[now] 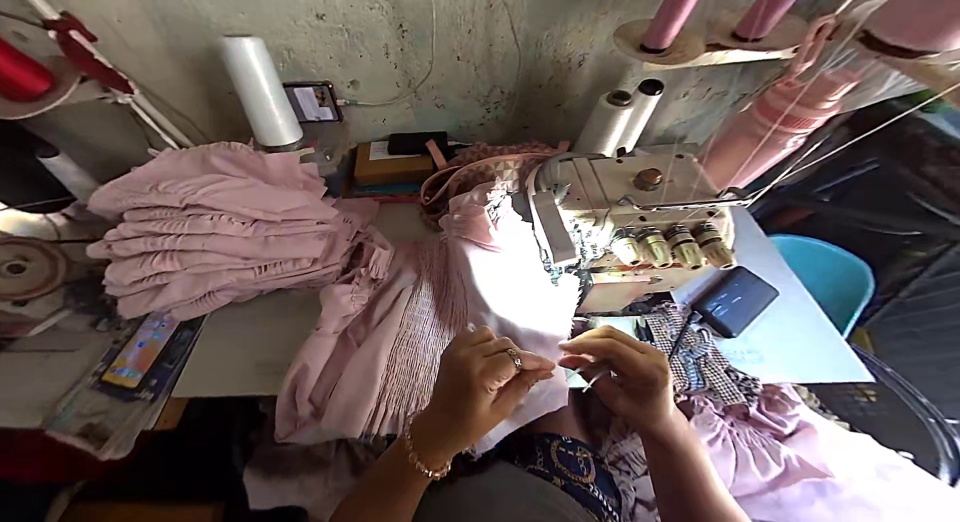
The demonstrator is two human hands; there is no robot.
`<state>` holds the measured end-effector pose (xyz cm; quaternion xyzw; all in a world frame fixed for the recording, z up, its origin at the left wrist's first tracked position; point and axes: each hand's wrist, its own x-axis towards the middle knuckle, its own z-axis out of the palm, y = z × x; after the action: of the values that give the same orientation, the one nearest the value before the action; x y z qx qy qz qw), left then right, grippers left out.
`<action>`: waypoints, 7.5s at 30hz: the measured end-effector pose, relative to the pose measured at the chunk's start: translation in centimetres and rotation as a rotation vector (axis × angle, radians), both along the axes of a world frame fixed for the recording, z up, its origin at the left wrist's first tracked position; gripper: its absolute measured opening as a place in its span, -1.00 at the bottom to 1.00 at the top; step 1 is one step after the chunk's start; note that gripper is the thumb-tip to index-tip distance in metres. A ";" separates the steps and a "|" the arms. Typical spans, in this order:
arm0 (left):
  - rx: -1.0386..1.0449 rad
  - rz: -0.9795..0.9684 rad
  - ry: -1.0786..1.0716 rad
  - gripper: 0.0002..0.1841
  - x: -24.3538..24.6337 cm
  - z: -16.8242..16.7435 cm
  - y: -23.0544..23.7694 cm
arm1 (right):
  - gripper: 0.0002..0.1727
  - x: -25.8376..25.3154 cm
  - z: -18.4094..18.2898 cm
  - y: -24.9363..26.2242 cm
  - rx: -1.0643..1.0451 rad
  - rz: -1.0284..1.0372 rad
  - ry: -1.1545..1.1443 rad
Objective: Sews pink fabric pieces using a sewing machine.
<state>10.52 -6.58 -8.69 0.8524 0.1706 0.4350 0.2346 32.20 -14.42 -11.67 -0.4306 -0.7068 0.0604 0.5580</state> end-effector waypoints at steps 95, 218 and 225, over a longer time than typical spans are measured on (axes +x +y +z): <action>-0.093 0.335 0.211 -0.75 9.4 -2.2 7.1 | -0.86 -2.7 0.5 2.1 -0.676 -0.220 0.822; 0.064 0.430 0.141 -0.82 10.0 -3.7 5.9 | -0.39 21.9 -1.1 5.1 -1.017 -0.679 0.571; 0.009 0.401 0.152 -0.82 9.7 -3.5 5.7 | -0.02 23.6 -2.5 6.1 -1.116 -0.792 0.335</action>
<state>20.18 -0.83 -12.18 0.8329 0.3519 0.4082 0.1259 55.84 -8.33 -14.13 -0.8624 -0.2648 0.2716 0.3353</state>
